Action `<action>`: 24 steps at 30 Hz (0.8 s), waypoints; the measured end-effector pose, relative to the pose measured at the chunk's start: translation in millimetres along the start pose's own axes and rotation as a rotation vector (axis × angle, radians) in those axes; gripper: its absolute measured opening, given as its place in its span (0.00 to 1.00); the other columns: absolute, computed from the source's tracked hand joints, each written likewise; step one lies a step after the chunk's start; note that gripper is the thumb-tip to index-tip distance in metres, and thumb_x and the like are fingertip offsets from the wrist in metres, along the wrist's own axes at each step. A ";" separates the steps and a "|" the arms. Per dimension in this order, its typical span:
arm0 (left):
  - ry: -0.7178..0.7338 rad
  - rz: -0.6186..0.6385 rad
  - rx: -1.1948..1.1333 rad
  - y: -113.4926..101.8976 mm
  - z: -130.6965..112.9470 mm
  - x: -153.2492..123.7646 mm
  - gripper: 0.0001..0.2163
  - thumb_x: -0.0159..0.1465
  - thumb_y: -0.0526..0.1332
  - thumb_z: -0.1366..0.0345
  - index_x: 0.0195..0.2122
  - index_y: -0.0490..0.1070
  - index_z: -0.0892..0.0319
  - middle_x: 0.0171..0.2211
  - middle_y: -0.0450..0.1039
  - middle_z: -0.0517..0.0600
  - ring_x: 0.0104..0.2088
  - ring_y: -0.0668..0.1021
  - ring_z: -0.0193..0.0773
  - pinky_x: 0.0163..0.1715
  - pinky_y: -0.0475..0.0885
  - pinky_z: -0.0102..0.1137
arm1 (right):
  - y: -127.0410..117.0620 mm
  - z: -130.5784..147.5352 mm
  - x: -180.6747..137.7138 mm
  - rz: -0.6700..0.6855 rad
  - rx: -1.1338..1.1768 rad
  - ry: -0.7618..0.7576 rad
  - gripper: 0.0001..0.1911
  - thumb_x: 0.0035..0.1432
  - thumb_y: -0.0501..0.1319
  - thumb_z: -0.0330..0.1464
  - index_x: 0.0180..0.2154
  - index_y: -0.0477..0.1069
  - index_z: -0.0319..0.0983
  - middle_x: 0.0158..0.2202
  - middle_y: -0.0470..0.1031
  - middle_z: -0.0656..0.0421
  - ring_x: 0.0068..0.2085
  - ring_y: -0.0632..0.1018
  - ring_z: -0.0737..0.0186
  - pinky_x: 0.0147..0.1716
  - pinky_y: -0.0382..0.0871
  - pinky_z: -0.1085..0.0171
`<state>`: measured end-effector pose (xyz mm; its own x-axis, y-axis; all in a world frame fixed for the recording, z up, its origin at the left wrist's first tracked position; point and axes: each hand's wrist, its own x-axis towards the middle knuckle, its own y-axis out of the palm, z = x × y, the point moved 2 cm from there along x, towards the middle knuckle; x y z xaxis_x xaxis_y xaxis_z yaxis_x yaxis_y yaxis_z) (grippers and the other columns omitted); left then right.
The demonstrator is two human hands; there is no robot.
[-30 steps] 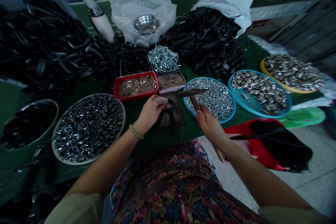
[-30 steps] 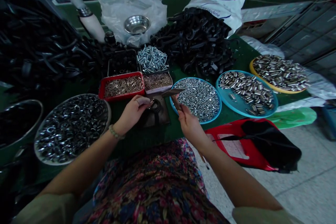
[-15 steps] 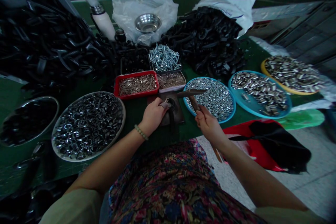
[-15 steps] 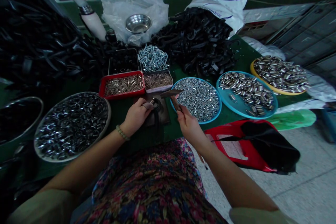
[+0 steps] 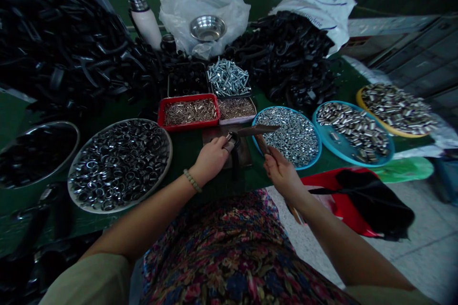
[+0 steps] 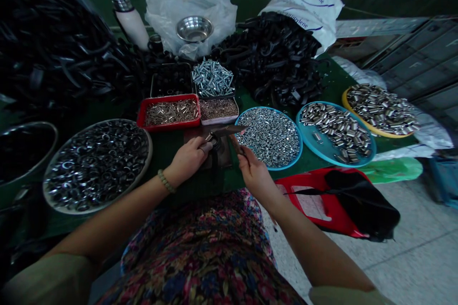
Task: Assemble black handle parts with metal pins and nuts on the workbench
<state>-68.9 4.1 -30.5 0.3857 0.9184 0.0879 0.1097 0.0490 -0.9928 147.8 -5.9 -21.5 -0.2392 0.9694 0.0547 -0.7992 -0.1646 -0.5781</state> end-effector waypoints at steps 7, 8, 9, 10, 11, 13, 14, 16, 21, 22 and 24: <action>-0.018 -0.035 -0.096 1.7 3.5 -4.5 0.13 0.68 0.52 0.68 0.51 0.69 0.56 0.47 0.68 0.53 0.44 0.70 0.42 0.42 0.68 0.34 | 2.4 -0.1 -2.7 0.023 -0.008 0.023 0.23 0.66 0.49 0.44 0.55 0.65 0.37 0.29 0.75 0.55 0.30 0.77 0.59 0.28 0.70 0.63; -0.037 -0.037 -0.109 1.1 3.8 -3.5 0.12 0.68 0.52 0.67 0.50 0.70 0.56 0.45 0.68 0.53 0.43 0.70 0.41 0.42 0.68 0.34 | 3.0 -0.7 -2.6 0.026 -0.006 0.027 0.23 0.66 0.49 0.44 0.55 0.65 0.37 0.29 0.75 0.55 0.30 0.77 0.59 0.28 0.70 0.63; -0.060 -0.039 -0.121 0.4 4.2 -2.1 0.11 0.68 0.52 0.66 0.48 0.71 0.56 0.44 0.69 0.52 0.41 0.71 0.41 0.40 0.68 0.33 | 3.8 -1.3 -2.3 0.032 -0.004 0.031 0.24 0.66 0.49 0.44 0.55 0.65 0.37 0.30 0.75 0.55 0.30 0.77 0.59 0.28 0.70 0.63; -0.087 -0.041 -0.130 -0.4 4.6 -0.5 0.10 0.68 0.53 0.64 0.46 0.72 0.56 0.43 0.69 0.52 0.40 0.71 0.40 0.39 0.67 0.33 | 4.7 -1.8 -1.9 0.037 -0.005 0.035 0.24 0.66 0.48 0.44 0.56 0.65 0.37 0.30 0.75 0.55 0.30 0.77 0.58 0.28 0.70 0.63; -0.113 -0.042 -0.135 -1.2 5.1 1.2 0.10 0.68 0.53 0.63 0.44 0.72 0.55 0.42 0.69 0.51 0.38 0.72 0.40 0.37 0.67 0.32 | 5.5 -2.1 -1.5 0.043 -0.008 0.040 0.24 0.66 0.48 0.44 0.56 0.65 0.36 0.30 0.75 0.55 0.31 0.77 0.58 0.28 0.71 0.63; -0.151 -0.039 -0.133 -2.5 5.6 3.8 0.10 0.68 0.53 0.62 0.43 0.73 0.55 0.41 0.68 0.51 0.36 0.72 0.38 0.33 0.65 0.31 | 6.7 -2.4 -0.9 0.049 -0.016 0.044 0.25 0.66 0.48 0.44 0.55 0.65 0.36 0.29 0.75 0.54 0.31 0.77 0.58 0.29 0.71 0.62; -0.160 -0.036 -0.128 -3.0 5.5 4.6 0.10 0.68 0.53 0.62 0.43 0.73 0.55 0.41 0.68 0.51 0.35 0.72 0.38 0.32 0.64 0.31 | 7.0 -2.5 -0.7 0.049 -0.018 0.043 0.25 0.66 0.48 0.44 0.55 0.65 0.36 0.29 0.75 0.54 0.31 0.77 0.58 0.29 0.71 0.62; -0.159 -0.031 -0.118 -3.7 4.4 5.3 0.10 0.68 0.52 0.62 0.43 0.73 0.55 0.41 0.68 0.50 0.34 0.72 0.38 0.30 0.63 0.31 | 6.9 -2.8 -0.9 0.041 -0.009 0.040 0.25 0.66 0.48 0.45 0.55 0.65 0.36 0.29 0.75 0.55 0.31 0.77 0.58 0.29 0.71 0.62; -0.111 -0.012 -0.065 -4.0 -1.4 5.7 0.12 0.69 0.50 0.63 0.47 0.70 0.54 0.42 0.69 0.52 0.38 0.72 0.40 0.28 0.60 0.31 | 5.7 -4.2 -3.3 0.040 0.017 0.049 0.25 0.66 0.49 0.44 0.55 0.65 0.36 0.30 0.76 0.54 0.31 0.78 0.58 0.29 0.71 0.62; -0.099 -0.007 -0.055 -4.0 -2.3 6.1 0.12 0.69 0.50 0.64 0.48 0.70 0.54 0.43 0.69 0.52 0.39 0.72 0.41 0.28 0.60 0.30 | 5.5 -4.2 -3.8 0.038 0.016 0.044 0.24 0.66 0.49 0.44 0.55 0.65 0.36 0.30 0.76 0.54 0.32 0.78 0.58 0.29 0.71 0.62; -0.082 -0.002 -0.046 -4.0 -3.2 6.7 0.12 0.69 0.50 0.64 0.49 0.69 0.54 0.43 0.69 0.52 0.40 0.73 0.41 0.28 0.61 0.30 | 5.5 -4.0 -4.6 0.032 0.016 0.029 0.23 0.65 0.49 0.44 0.54 0.66 0.37 0.29 0.76 0.55 0.32 0.78 0.57 0.28 0.71 0.62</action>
<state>-63.9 8.8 -25.6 0.3094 0.9475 0.0811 0.1527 0.0347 -0.9877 146.7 -10.6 -28.2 -0.2490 0.9684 0.0121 -0.7998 -0.1986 -0.5664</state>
